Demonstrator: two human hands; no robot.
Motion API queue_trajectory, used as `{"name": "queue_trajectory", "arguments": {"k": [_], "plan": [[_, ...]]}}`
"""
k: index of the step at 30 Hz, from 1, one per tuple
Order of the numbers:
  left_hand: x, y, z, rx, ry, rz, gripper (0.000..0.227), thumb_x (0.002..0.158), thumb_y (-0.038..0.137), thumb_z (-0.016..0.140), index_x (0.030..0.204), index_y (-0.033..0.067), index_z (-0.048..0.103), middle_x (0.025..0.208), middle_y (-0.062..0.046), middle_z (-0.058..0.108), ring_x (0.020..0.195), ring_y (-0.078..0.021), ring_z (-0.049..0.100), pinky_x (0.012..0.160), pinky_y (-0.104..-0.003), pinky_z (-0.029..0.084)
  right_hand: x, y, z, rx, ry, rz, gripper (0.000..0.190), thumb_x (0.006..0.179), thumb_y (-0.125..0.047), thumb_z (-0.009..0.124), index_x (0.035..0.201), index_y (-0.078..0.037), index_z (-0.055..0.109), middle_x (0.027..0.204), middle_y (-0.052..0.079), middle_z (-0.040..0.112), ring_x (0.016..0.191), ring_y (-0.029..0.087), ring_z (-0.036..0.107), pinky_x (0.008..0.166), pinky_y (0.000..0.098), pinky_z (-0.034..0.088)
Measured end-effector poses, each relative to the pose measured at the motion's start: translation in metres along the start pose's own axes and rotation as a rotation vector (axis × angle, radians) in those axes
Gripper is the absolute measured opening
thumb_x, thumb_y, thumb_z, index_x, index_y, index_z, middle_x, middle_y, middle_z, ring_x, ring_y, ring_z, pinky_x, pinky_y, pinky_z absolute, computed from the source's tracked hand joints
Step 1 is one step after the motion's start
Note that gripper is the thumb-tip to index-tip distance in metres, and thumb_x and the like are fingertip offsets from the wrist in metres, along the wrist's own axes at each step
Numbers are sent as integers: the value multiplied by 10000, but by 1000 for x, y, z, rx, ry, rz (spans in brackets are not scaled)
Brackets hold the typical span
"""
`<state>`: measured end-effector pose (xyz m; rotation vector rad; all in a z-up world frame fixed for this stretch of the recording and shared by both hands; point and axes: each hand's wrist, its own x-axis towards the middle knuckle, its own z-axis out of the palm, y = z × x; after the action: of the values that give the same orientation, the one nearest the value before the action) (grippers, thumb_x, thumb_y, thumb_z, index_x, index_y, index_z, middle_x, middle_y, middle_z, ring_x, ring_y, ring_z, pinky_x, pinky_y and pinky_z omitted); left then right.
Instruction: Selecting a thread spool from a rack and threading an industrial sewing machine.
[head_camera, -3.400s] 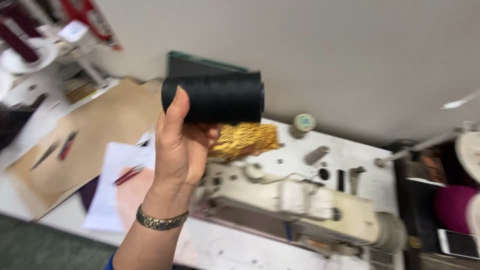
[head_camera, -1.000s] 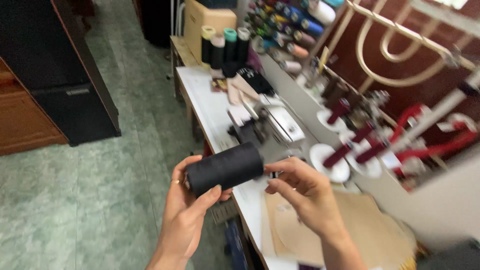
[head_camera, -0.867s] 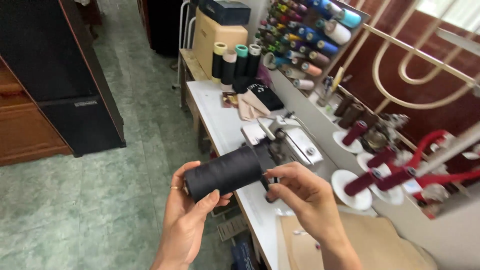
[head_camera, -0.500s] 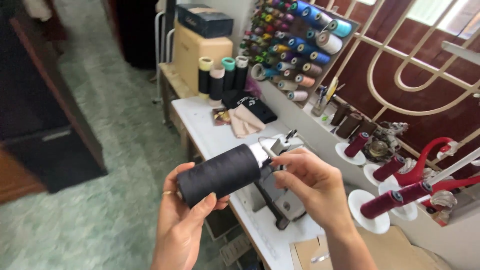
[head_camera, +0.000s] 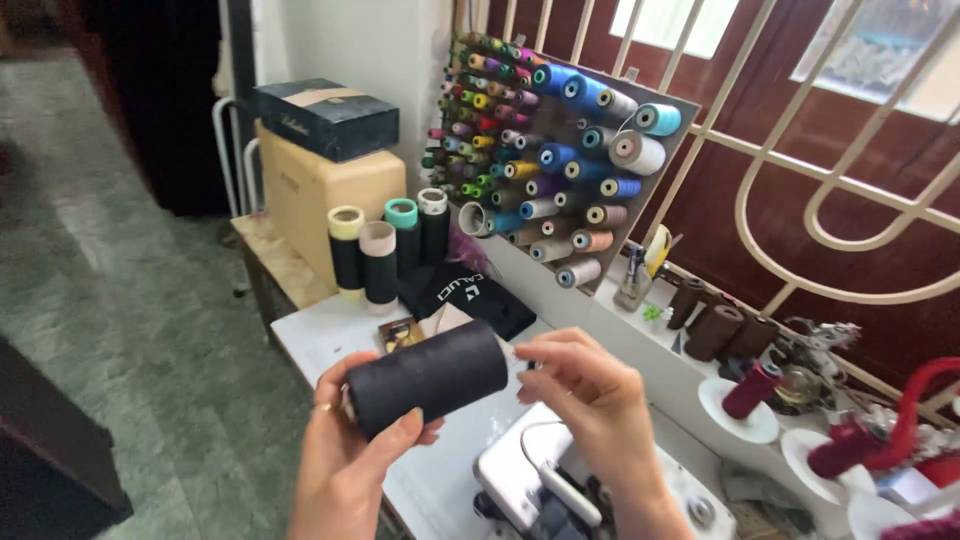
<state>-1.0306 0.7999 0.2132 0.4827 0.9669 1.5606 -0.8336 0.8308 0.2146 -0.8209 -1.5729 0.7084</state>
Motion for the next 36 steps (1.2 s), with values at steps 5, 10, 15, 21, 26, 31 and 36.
{"name": "queue_trajectory", "arguments": {"k": [5, 10, 15, 21, 26, 31, 36], "plan": [[85, -6, 10, 27, -139, 7, 615, 601, -10, 687, 1190, 40, 517, 1148, -238, 617, 690, -514, 689, 665, -462, 533, 61, 28, 0, 6, 59, 11, 234, 798, 85, 657, 1017, 23, 710, 954, 148, 656, 634, 158, 664, 665, 232, 602], [150, 0, 39, -98, -204, -105, 591, 656, -57, 636, 1215, 53, 480, 1096, -281, 543, 715, -457, 593, 731, -472, 505, 101, 50, -6, -136, 132, 92, 290, 804, 49, 656, 1090, 17, 686, 977, 159, 675, 677, 166, 719, 717, 226, 607], [216, -4, 55, -99, -318, -186, 601, 655, -24, 652, 1227, 61, 486, 1101, -246, 539, 732, -441, 619, 758, -476, 530, 140, 78, -7, -280, 251, 136, 301, 791, 40, 672, 1090, 7, 686, 958, 136, 724, 691, 163, 713, 707, 232, 609], [311, 6, 64, -100, -451, -243, 618, 660, 3, 661, 1245, 75, 475, 1099, -215, 538, 740, -412, 631, 753, -446, 533, 217, 131, 6, -560, 325, 56, 238, 821, -27, 688, 1059, -19, 684, 981, 104, 679, 684, 137, 693, 656, 207, 580], [395, 29, 67, -108, -524, -276, 596, 663, -14, 657, 1225, 80, 484, 1138, -226, 549, 724, -377, 629, 712, -426, 547, 292, 181, 17, -669, 441, 58, 223, 848, -38, 686, 1070, -38, 679, 964, 96, 627, 695, 145, 685, 679, 222, 570], [461, 46, 69, -35, -521, -221, 575, 666, -33, 653, 1211, 63, 498, 1104, -246, 565, 686, -412, 651, 699, -412, 546, 334, 208, 31, -663, 631, 164, 178, 867, -63, 681, 1043, -37, 682, 937, 92, 653, 731, 161, 715, 703, 215, 587], [503, 46, 80, -5, -554, -300, 599, 664, -29, 643, 1233, 74, 486, 1148, -210, 534, 713, -414, 638, 731, -438, 546, 354, 230, 27, -792, 747, 115, 186, 866, -74, 695, 1048, -37, 680, 1023, 91, 608, 724, 157, 706, 678, 219, 582]]}}
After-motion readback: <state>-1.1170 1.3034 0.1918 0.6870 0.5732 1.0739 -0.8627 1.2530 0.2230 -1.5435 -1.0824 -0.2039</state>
